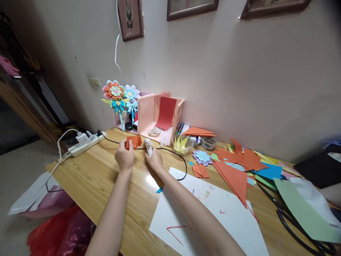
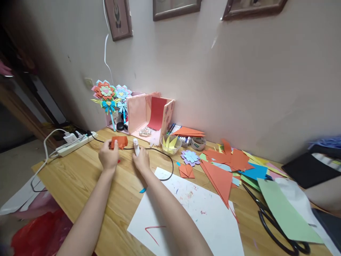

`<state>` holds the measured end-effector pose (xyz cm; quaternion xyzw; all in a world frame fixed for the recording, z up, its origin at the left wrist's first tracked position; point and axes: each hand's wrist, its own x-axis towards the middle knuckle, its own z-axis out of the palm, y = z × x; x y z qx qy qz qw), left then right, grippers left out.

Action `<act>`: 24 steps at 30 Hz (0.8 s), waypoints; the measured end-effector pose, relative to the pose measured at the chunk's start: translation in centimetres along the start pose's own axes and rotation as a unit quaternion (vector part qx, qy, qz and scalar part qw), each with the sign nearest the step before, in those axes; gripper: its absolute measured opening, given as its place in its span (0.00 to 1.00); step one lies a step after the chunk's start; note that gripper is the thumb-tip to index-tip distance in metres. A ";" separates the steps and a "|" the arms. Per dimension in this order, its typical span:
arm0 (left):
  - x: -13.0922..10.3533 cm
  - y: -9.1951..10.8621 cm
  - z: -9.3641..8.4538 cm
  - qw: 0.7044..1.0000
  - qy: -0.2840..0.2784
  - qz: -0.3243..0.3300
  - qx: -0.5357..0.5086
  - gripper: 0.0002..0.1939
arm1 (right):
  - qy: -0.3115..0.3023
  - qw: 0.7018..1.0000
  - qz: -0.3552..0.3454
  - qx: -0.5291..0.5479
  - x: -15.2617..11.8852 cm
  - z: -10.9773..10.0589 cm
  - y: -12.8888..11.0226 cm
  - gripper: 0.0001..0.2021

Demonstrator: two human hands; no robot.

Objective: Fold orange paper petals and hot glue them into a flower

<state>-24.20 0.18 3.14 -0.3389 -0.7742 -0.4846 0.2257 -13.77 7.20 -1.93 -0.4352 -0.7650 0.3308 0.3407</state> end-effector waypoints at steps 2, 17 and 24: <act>-0.4 -0.2 0.4 0.999 -0.036 -0.004 0.028 0.09 | -0.018 1.000 -0.007 -0.002 0.3 -0.2 -0.2 0.09; -1.9 1.0 0.9 0.980 -0.161 0.112 0.016 0.08 | -0.046 0.988 -0.037 0.140 -7.6 -9.5 3.5 0.14; -2.3 1.5 0.8 0.970 -0.182 0.162 -0.011 0.08 | -0.062 0.990 -0.027 0.127 -7.6 -9.4 3.2 0.16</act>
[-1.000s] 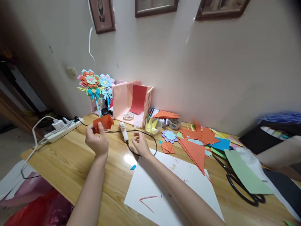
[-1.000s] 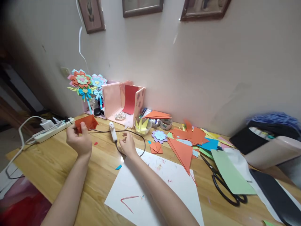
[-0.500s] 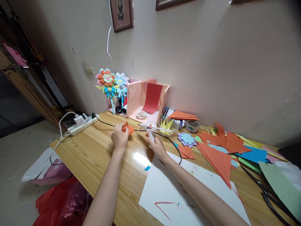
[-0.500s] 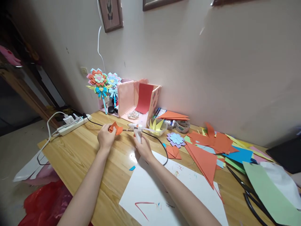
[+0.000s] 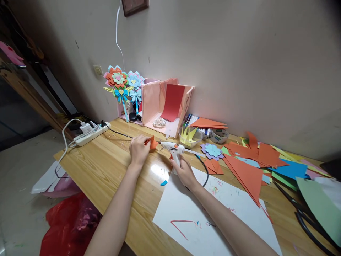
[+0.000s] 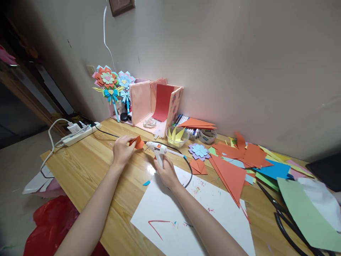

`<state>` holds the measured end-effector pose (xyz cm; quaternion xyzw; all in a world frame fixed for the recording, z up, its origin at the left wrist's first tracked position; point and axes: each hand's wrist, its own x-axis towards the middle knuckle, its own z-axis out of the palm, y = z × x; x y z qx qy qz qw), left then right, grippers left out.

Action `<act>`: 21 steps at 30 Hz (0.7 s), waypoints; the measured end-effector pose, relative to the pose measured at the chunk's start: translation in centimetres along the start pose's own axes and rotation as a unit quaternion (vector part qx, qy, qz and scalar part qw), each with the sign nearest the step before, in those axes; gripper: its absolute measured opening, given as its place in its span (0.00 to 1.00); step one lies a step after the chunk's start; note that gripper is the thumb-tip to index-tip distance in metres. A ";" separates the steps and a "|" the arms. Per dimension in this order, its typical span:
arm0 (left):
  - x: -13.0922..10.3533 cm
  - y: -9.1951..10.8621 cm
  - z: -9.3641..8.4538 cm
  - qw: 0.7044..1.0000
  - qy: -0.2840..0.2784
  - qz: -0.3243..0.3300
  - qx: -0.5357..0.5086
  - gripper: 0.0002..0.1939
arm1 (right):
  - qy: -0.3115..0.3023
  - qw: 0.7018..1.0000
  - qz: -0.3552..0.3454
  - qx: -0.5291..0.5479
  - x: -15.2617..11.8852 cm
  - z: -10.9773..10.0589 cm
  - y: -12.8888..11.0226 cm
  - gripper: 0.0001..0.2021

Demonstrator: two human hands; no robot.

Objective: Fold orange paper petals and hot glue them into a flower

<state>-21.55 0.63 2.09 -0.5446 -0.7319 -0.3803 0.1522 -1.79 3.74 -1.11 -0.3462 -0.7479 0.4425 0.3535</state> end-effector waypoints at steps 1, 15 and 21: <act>0.0 0.1 0.0 1.000 -0.002 0.004 0.000 0.08 | 0.002 1.000 0.005 0.000 0.0 0.0 0.0 0.16; -0.2 0.5 0.0 1.000 -0.012 -0.020 -0.014 0.08 | 0.011 1.000 0.021 -0.005 0.1 0.1 0.4 0.13; -0.2 0.5 0.0 1.000 -0.009 -0.022 -0.018 0.07 | 0.017 0.999 0.023 -0.020 0.0 0.1 0.4 0.11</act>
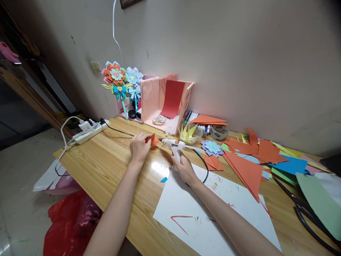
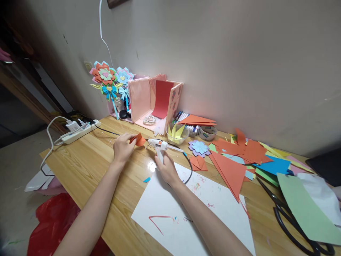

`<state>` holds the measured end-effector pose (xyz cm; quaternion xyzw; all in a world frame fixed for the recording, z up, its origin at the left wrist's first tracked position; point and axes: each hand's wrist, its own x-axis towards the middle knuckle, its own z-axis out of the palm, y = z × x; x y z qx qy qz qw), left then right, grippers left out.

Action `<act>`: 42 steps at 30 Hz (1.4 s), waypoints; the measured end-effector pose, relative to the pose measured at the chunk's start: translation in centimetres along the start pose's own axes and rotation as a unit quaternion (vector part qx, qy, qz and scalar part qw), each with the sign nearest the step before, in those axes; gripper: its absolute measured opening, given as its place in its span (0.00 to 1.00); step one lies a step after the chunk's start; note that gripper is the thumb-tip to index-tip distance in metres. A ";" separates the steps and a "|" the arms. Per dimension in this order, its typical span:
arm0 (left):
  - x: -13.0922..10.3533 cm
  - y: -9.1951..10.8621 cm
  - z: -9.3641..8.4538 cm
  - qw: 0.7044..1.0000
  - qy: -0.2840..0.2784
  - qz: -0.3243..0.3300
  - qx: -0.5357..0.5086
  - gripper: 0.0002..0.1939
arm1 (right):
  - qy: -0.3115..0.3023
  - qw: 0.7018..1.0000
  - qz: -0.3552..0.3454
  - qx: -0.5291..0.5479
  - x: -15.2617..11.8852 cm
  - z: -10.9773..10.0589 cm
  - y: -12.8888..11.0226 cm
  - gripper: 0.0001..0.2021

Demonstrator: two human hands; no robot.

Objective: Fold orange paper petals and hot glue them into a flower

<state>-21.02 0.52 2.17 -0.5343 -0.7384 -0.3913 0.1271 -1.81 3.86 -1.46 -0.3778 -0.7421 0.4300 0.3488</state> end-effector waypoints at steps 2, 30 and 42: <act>0.0 0.0 0.0 1.000 -0.001 0.000 -0.001 0.07 | -0.001 1.000 -0.001 0.000 0.0 0.0 0.0 0.10; 0.0 0.3 -0.2 1.000 -0.005 -0.024 -0.006 0.08 | -0.033 0.999 0.013 0.005 -0.1 0.1 0.0 0.13; 0.0 0.1 -0.1 0.999 0.011 -0.029 -0.010 0.08 | -0.050 0.999 -0.006 0.002 -0.3 0.0 -0.4 0.15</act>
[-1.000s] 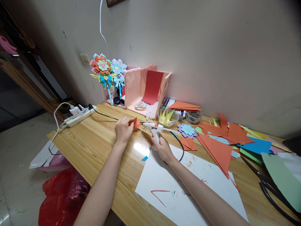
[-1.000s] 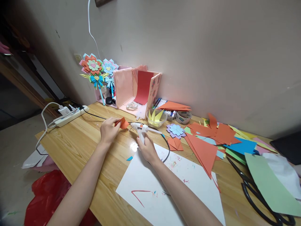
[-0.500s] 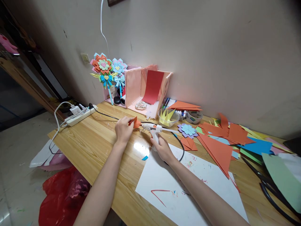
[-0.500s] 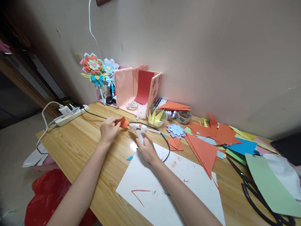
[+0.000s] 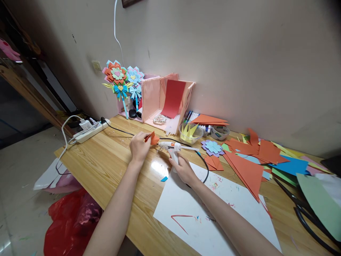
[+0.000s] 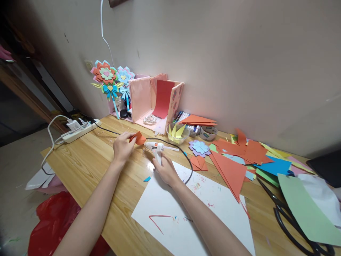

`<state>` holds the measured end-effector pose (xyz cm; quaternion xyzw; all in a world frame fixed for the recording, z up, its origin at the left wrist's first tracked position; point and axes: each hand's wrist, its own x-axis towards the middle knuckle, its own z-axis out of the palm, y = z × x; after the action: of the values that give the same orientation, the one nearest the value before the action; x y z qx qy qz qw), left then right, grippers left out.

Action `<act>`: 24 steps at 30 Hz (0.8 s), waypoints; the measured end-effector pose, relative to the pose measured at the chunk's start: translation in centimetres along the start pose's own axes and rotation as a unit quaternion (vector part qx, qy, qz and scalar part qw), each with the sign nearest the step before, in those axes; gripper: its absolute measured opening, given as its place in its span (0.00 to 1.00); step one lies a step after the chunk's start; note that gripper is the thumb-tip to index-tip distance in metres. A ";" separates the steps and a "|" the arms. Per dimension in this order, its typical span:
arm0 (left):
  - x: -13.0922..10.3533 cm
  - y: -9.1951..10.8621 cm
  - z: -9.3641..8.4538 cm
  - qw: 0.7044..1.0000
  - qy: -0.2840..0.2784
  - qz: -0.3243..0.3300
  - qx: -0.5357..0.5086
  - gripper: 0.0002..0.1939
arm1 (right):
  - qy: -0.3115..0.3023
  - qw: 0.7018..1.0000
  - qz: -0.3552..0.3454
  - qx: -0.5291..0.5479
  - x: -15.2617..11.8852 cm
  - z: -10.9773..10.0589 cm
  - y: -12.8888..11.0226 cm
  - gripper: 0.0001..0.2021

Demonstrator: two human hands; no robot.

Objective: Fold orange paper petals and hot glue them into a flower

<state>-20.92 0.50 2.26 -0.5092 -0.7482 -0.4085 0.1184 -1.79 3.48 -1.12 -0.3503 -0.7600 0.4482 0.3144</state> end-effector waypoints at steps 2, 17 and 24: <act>0.0 0.0 0.0 1.000 -0.004 -0.003 -0.001 0.09 | -0.001 1.000 0.002 0.001 0.0 0.0 -0.1 0.15; 0.0 0.2 -0.1 1.000 -0.015 0.007 -0.006 0.09 | 0.014 1.000 0.018 -0.008 0.1 -0.1 0.1 0.13; -0.1 0.2 -0.1 1.000 -0.020 0.010 -0.014 0.08 | 0.038 0.999 0.015 -0.010 0.2 -0.1 0.4 0.12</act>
<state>-20.75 0.41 2.37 -0.5267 -0.7396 -0.4068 0.1005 -1.75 3.81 -1.40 -0.3811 -0.7471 0.4314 0.3325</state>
